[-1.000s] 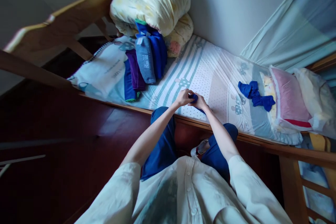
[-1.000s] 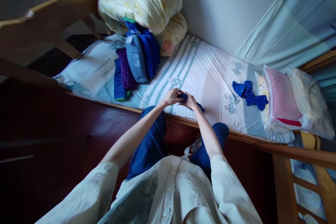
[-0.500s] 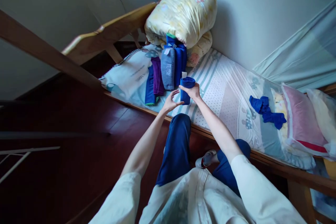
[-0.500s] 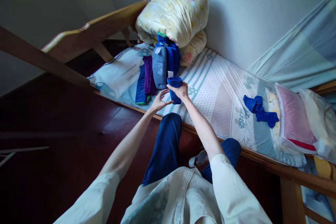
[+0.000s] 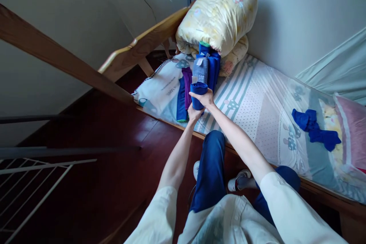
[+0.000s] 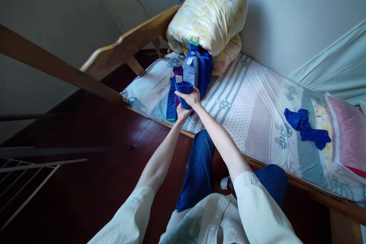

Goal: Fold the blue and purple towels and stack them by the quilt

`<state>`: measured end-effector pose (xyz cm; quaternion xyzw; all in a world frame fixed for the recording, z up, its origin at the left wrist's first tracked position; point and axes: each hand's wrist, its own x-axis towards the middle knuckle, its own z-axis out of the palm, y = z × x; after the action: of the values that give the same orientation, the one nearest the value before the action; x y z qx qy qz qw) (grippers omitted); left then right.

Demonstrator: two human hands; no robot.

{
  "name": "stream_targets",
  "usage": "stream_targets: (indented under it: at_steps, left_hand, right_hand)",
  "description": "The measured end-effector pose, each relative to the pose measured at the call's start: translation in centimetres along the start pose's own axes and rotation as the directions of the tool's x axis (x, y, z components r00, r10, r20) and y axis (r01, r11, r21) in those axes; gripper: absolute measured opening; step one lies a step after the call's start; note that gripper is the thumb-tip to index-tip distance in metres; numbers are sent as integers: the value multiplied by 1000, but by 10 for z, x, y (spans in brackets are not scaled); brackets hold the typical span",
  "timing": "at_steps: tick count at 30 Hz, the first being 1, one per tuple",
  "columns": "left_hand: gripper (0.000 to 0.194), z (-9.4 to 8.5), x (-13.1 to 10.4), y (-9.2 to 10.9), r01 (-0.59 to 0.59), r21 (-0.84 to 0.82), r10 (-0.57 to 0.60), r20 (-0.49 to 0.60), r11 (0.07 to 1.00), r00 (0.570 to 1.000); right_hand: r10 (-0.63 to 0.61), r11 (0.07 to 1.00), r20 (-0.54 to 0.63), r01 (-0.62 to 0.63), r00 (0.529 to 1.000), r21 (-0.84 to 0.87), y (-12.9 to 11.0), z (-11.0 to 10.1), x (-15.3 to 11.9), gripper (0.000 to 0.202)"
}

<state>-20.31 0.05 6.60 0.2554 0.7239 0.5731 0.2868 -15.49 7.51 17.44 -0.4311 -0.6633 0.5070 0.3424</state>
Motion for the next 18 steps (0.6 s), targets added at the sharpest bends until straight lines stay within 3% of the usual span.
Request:
stream_targets:
  at_steps: [7,14,18]
  left_hand:
    - [58,0,5,-21,-9,10,9,-11,1000,1000]
    - [57,3,4,-26,-53,35,54,-32,998,998]
    - [78,1,-1,-20,-134,93,144,-103,987,984]
  right_hand:
    - [-8,1000,-24,8,1000,-26,19,10,0,40]
    - [46,998,-11,-46,999,-34,27,13,5,41]
    - [39,999,6,-39,999,-21,30,12,4,65]
